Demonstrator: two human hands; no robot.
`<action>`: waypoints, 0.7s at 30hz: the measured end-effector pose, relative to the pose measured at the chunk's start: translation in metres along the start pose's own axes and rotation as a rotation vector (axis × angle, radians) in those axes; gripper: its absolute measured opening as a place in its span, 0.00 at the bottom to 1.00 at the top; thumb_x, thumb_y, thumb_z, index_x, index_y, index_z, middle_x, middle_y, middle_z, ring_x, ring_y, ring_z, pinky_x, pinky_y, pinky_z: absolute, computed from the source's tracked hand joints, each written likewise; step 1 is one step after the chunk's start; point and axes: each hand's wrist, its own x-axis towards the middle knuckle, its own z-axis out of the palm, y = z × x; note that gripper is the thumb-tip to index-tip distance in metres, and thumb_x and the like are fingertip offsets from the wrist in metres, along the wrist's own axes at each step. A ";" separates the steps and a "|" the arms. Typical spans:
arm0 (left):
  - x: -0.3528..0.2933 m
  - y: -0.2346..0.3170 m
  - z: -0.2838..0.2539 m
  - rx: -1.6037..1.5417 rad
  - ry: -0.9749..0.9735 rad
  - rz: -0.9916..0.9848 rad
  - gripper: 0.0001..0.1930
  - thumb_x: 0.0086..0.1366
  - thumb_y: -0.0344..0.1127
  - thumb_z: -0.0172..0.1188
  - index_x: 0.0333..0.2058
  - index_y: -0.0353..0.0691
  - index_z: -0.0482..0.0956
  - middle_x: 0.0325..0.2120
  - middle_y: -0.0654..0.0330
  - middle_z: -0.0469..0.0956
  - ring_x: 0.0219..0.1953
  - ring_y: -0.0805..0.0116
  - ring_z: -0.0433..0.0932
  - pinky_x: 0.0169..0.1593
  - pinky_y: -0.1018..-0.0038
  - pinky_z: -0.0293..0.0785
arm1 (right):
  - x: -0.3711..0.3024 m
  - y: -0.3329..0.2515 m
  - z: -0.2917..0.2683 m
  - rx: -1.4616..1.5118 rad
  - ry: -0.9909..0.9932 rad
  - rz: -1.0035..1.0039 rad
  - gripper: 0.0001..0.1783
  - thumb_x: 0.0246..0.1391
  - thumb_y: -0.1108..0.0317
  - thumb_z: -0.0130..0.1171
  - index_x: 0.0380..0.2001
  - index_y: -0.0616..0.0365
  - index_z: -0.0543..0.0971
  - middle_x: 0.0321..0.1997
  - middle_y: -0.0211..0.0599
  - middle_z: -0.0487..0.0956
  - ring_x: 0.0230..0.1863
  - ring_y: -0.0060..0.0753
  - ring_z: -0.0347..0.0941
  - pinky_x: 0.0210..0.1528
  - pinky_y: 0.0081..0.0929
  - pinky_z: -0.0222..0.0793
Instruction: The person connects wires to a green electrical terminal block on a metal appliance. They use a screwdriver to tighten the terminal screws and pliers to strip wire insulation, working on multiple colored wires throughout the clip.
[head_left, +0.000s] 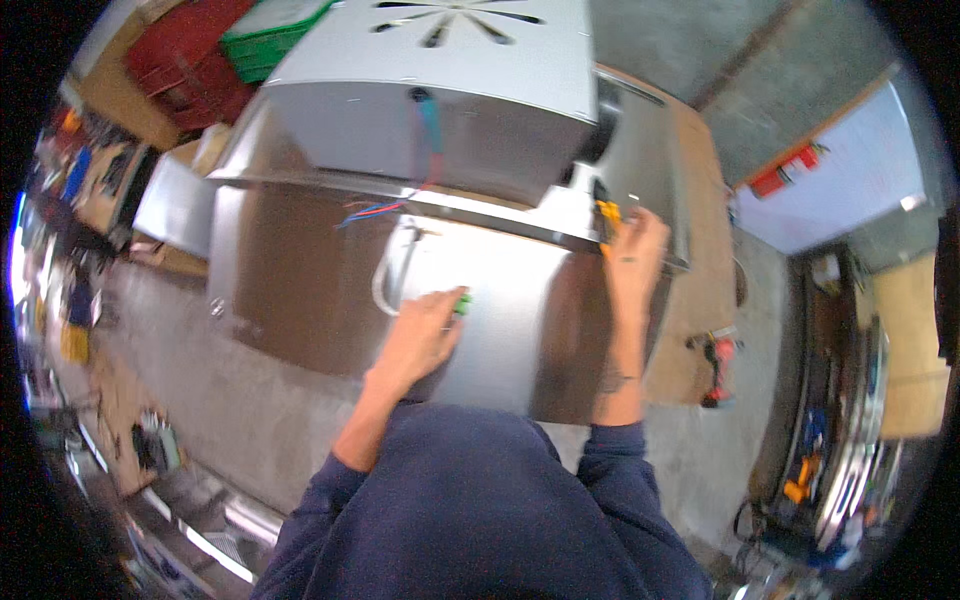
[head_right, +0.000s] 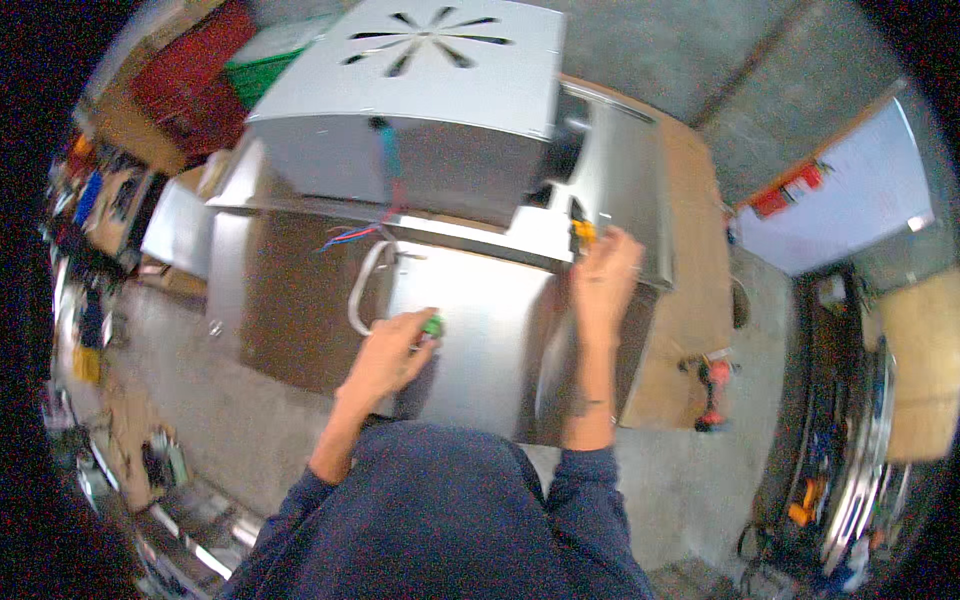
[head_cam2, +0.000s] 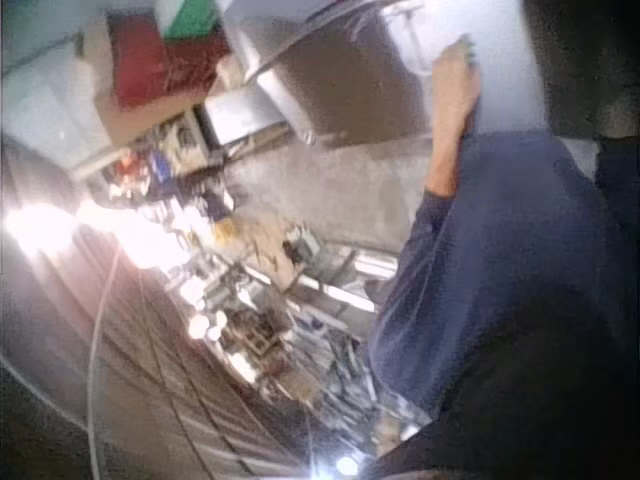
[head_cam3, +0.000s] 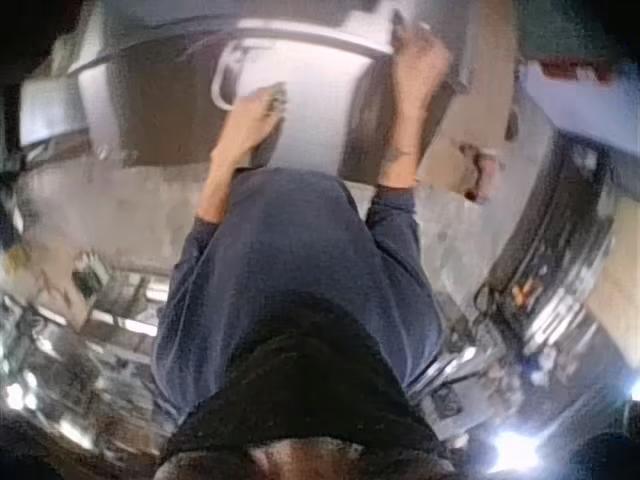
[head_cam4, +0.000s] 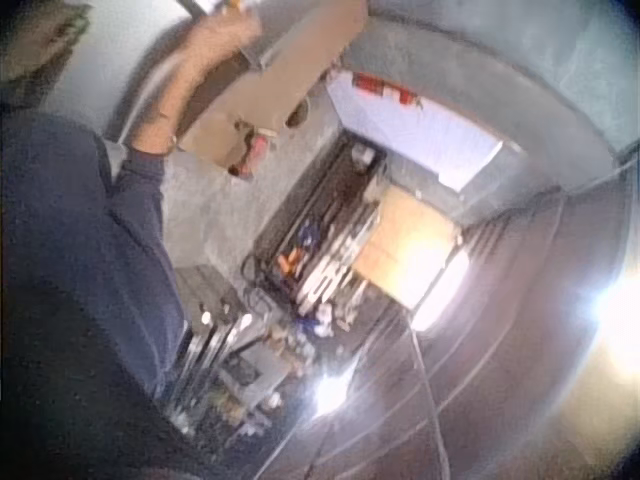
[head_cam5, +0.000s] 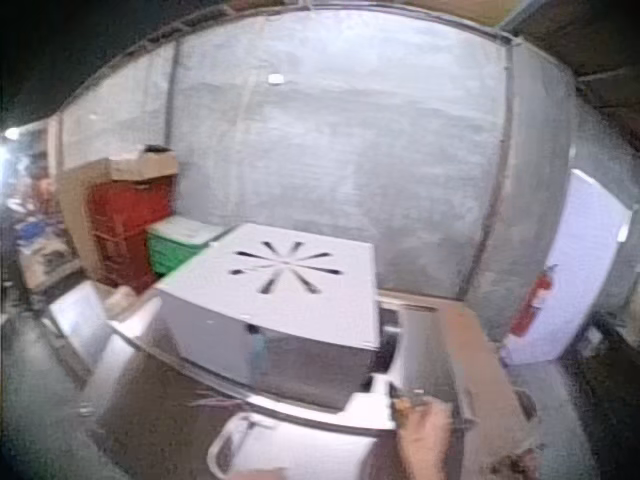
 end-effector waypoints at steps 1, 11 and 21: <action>0.004 -0.003 0.009 0.052 -0.039 0.019 0.27 0.71 0.37 0.68 0.66 0.39 0.76 0.50 0.45 0.85 0.50 0.44 0.85 0.57 0.52 0.78 | 0.012 0.030 -0.001 -0.149 -0.007 -0.025 0.17 0.72 0.65 0.55 0.54 0.68 0.79 0.50 0.59 0.80 0.55 0.64 0.77 0.59 0.55 0.73; 0.033 -0.023 -0.044 -0.410 0.430 -0.372 0.14 0.77 0.38 0.65 0.51 0.34 0.85 0.42 0.51 0.86 0.43 0.60 0.85 0.51 0.65 0.82 | -0.006 0.033 -0.002 -0.262 0.021 -0.073 0.23 0.77 0.57 0.52 0.65 0.59 0.78 0.63 0.55 0.77 0.63 0.61 0.70 0.65 0.58 0.65; 0.095 -0.101 -0.027 -1.881 0.672 -0.706 0.16 0.77 0.37 0.67 0.50 0.27 0.78 0.47 0.45 0.84 0.50 0.55 0.85 0.59 0.68 0.87 | -0.078 -0.065 0.010 0.164 -0.061 -0.249 0.13 0.66 0.77 0.57 0.52 0.61 0.82 0.53 0.49 0.79 0.57 0.54 0.72 0.64 0.50 0.64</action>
